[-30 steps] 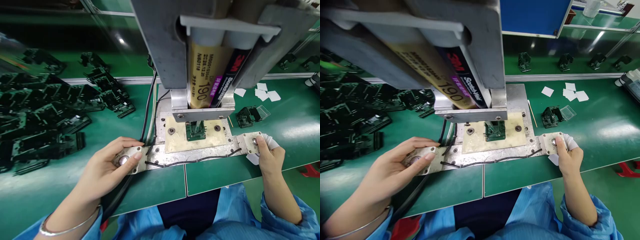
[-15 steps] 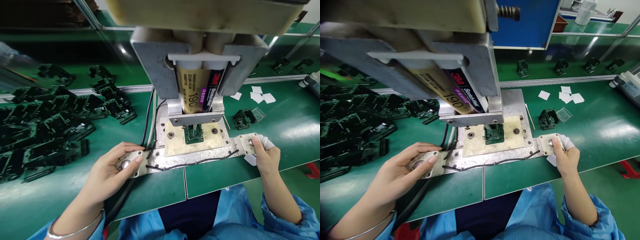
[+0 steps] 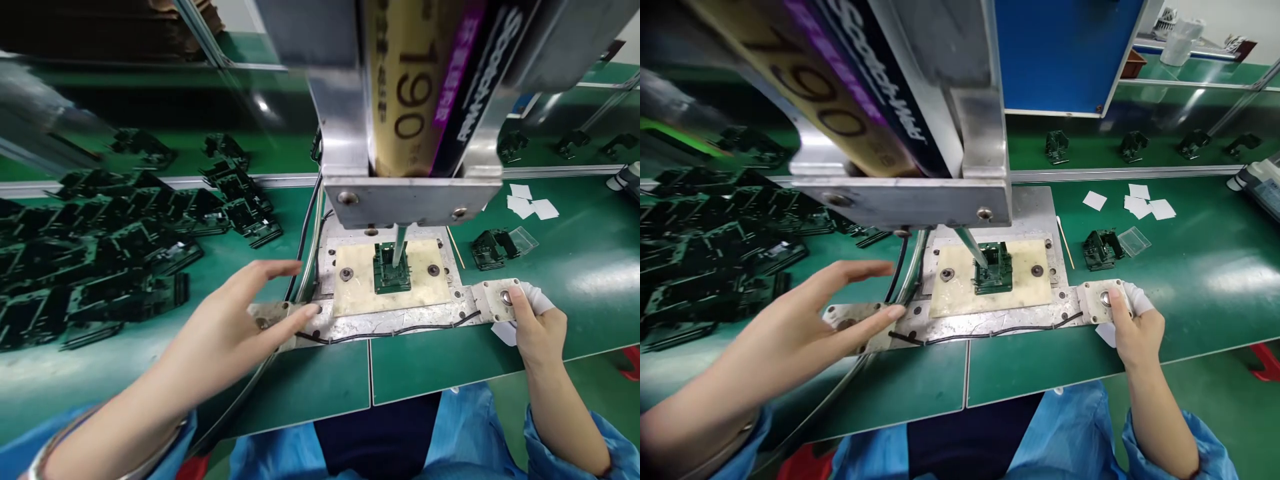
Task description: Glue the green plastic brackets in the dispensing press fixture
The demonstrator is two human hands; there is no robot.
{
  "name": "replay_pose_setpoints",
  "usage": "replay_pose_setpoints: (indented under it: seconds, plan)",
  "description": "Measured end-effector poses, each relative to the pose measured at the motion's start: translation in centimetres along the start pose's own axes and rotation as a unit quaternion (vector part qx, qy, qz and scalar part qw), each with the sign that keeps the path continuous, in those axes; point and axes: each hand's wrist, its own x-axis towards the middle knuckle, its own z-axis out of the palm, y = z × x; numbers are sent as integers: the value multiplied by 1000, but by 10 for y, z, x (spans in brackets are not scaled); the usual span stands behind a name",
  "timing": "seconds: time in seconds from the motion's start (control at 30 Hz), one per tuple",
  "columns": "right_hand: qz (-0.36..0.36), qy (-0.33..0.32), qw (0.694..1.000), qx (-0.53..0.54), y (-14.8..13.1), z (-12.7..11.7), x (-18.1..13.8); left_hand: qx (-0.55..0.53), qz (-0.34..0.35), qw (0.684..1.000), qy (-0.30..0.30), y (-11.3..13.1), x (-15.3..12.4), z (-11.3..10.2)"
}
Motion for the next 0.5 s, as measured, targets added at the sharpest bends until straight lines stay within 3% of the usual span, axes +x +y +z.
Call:
replay_pose_setpoints:
  seconds: [0.17, 0.3, 0.4, 0.5]
  plan:
    - [34, -1, 999, 13, 3, 0, 0, -113, 22, 986, -124, 43, 42, 14]
    - [29, 0, 1000, 3, 1, 1, 0, -205, 20, 959, -193, 54, 71, 37]
    - [19, -9, 1000, 4, -2, 1, 0, -276, 33, 938, -209, 58, 78, 41]
    - [20, -12, 1000, -4, -2, 0, 0, -325, 13, 911, -253, 68, 73, 30]
